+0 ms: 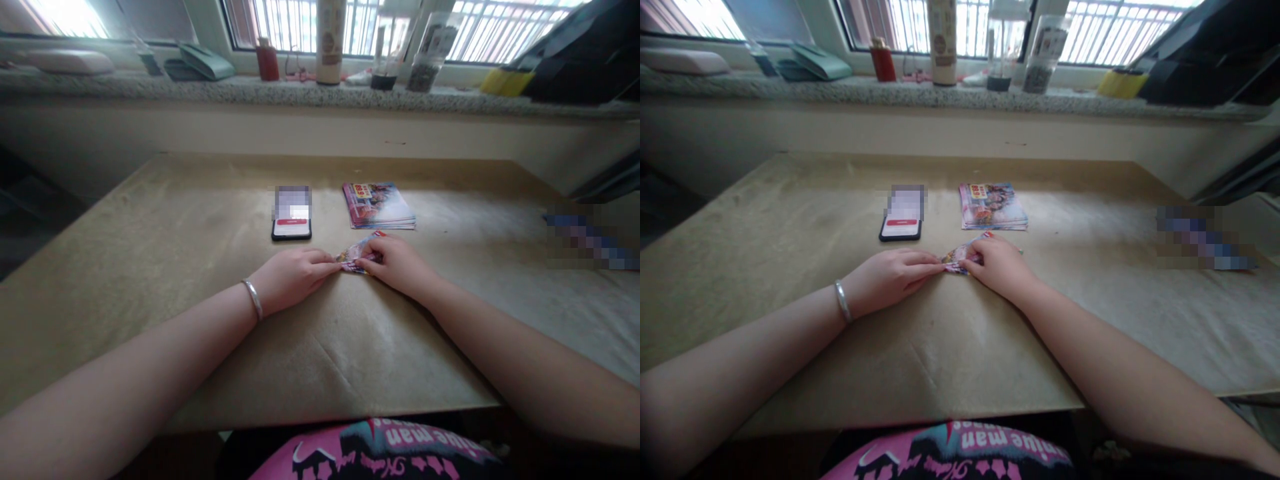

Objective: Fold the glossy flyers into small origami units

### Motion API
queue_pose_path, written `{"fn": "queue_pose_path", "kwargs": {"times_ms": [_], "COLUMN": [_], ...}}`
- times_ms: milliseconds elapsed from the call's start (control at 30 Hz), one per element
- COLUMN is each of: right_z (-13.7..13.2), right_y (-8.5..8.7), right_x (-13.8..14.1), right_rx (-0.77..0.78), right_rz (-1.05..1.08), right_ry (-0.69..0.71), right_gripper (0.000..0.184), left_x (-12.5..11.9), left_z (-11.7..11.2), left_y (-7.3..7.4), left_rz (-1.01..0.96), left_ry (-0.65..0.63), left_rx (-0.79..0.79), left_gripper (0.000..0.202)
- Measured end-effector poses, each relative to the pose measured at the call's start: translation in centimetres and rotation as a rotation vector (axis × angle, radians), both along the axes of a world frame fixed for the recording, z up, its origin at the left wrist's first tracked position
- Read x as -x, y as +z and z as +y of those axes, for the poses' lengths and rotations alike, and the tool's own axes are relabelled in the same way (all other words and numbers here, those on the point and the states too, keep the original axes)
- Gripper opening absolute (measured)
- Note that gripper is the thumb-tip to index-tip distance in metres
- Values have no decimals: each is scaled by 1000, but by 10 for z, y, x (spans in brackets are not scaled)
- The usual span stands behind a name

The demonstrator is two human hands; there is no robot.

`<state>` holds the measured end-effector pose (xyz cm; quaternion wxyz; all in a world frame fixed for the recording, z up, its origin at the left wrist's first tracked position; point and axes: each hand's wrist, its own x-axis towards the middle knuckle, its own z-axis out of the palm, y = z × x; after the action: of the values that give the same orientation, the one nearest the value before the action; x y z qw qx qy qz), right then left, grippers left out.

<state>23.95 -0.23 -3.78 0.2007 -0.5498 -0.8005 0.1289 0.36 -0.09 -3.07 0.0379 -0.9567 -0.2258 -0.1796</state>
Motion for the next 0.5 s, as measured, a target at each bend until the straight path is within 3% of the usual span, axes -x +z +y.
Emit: {"fn": "queue_pose_path", "kwargs": {"times_ms": [233, 500], "right_z": [0, -7], "right_y": [2, 16], "right_x": [1, -2], "right_rx": [3, -289], "right_rz": [-44, -416], "right_ry": [0, 58], "right_gripper": [16, 25], "left_x": [0, -4], "left_z": [-1, -2], "left_y": [2, 4], "left_rz": [18, -7], "left_ry": [-12, -21], "left_rx": [-36, 33], "left_gripper": [30, 32]}}
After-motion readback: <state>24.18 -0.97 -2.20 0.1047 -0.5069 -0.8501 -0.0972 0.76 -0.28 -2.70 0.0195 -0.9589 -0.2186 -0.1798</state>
